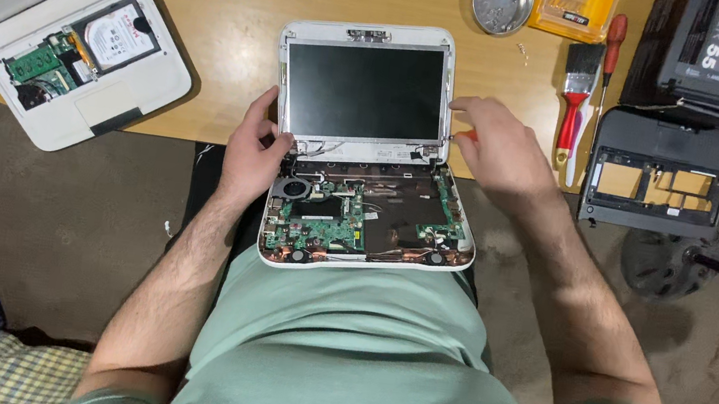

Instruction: The person removes the laptop screen bezel and unscrews the display panel using a screwdriver. They then detach the screen and set it aside, exposing the internal components.

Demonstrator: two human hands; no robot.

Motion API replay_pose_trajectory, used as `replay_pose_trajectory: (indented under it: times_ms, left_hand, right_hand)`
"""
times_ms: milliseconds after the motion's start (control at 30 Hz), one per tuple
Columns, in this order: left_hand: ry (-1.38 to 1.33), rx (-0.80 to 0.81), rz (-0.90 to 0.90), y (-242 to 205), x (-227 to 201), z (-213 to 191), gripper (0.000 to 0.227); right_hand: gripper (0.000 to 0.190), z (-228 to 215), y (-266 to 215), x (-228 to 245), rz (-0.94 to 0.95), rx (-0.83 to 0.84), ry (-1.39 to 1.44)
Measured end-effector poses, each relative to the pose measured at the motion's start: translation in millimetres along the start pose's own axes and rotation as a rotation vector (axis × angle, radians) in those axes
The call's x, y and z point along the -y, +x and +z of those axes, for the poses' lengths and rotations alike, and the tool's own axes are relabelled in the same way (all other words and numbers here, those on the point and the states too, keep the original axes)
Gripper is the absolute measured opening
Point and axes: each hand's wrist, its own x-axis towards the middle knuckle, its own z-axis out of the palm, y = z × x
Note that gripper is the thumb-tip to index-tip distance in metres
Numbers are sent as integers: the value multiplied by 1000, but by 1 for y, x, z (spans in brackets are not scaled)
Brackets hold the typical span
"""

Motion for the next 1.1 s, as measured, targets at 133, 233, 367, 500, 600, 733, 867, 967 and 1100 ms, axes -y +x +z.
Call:
replay_pose_trajectory:
  times_ms: [133, 233, 367, 500, 600, 733, 867, 967, 1100]
  left_hand:
    - [-6, -7, 7, 0, 3, 2, 81]
    - [-12, -6, 10, -2, 2, 2, 81]
    - [-8, -12, 25, 0, 2, 2, 81]
    - [-3, -22, 47, -1, 4, 1, 81]
    - [-1, -16, 56, 0, 3, 1, 82]
    - [51, -33, 54, -11, -28, -8, 81]
    - [421, -126, 395, -12, -82, -12, 68]
    - [574, 28, 689, 11, -102, 14, 67]
    - [640, 261, 974, 38, -129, 76, 48]
  right_hand:
    - [64, 0, -3, 1, -46, 6, 44]
    - [52, -1, -2, 3, 90, 18, -43]
    - [51, -2, 0, 0, -25, 13, -52]
    - [60, 1, -9, 7, 23, -30, -120]
    - [41, 29, 8, -27, 39, -72, -155]
    - [46, 14, -3, -5, -7, -72, -74]
    - [48, 6, -4, 4, 136, -2, -43]
    - [46, 16, 0, -11, 181, 7, -106]
    - [41, 24, 3, -21, 80, -53, -62]
